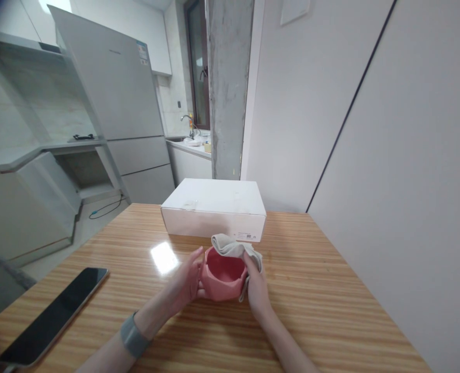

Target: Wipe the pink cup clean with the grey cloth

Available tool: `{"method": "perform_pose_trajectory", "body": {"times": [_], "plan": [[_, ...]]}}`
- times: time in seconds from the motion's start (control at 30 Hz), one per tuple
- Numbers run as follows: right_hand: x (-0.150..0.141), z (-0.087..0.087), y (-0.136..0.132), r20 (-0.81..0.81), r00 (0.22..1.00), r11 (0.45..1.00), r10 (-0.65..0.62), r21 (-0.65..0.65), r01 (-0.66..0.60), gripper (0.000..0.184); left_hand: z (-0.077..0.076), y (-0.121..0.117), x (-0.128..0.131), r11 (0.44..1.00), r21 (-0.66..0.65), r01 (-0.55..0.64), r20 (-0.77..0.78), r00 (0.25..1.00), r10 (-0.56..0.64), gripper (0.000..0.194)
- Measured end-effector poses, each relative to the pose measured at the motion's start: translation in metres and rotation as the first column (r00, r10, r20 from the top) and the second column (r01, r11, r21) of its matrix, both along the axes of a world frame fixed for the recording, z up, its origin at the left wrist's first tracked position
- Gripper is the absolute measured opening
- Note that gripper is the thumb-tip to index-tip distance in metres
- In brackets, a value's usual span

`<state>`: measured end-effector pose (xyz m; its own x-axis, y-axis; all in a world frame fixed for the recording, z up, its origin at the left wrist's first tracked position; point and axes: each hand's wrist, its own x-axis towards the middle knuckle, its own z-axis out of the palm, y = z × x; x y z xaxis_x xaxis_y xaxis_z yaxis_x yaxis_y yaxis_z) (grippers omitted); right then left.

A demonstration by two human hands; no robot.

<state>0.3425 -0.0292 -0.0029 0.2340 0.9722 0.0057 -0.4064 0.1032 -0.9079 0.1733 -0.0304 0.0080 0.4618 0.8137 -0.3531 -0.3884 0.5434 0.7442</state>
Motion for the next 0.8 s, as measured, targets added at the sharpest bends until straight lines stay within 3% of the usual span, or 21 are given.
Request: {"method": "perform_pose_trajectory", "body": {"times": [0.1, 0.17, 0.4, 0.57, 0.67, 0.8], "plan": [[0.004, 0.003, 0.007, -0.077, 0.992, 0.995, 0.101, -0.019, -0.103, 0.034, -0.003, 0.001, -0.001, 0.998, 0.016, 0.058, -0.005, 0.998, -0.058, 0.051], [0.005, 0.001, 0.009, -0.078, 0.99, 0.993, 0.114, -0.025, -0.117, 0.034, -0.004, 0.001, 0.001, 0.999, 0.01, 0.032, 0.01, 0.999, -0.032, 0.048], [-0.003, -0.01, -0.005, 0.134, 0.986, 0.995, -0.103, 0.023, 0.101, 0.036, -0.002, -0.003, 0.008, 0.98, 0.055, -0.193, 0.148, 0.972, 0.184, 0.032], [-0.002, -0.006, -0.006, 0.139, 0.978, 0.988, -0.153, 0.038, 0.15, 0.035, 0.003, -0.004, 0.005, 0.994, 0.038, -0.103, 0.104, 0.99, 0.099, 0.039], [0.003, -0.004, 0.002, 0.032, 0.997, 0.998, -0.066, 0.02, 0.065, 0.037, 0.002, -0.003, 0.002, 1.0, 0.003, -0.01, 0.029, 1.0, 0.009, 0.051], [0.008, -0.005, 0.011, -0.066, 0.992, 0.994, 0.105, 0.011, -0.105, 0.035, -0.003, -0.001, 0.001, 1.0, -0.013, 0.005, 0.014, 1.0, -0.004, 0.048]]}}
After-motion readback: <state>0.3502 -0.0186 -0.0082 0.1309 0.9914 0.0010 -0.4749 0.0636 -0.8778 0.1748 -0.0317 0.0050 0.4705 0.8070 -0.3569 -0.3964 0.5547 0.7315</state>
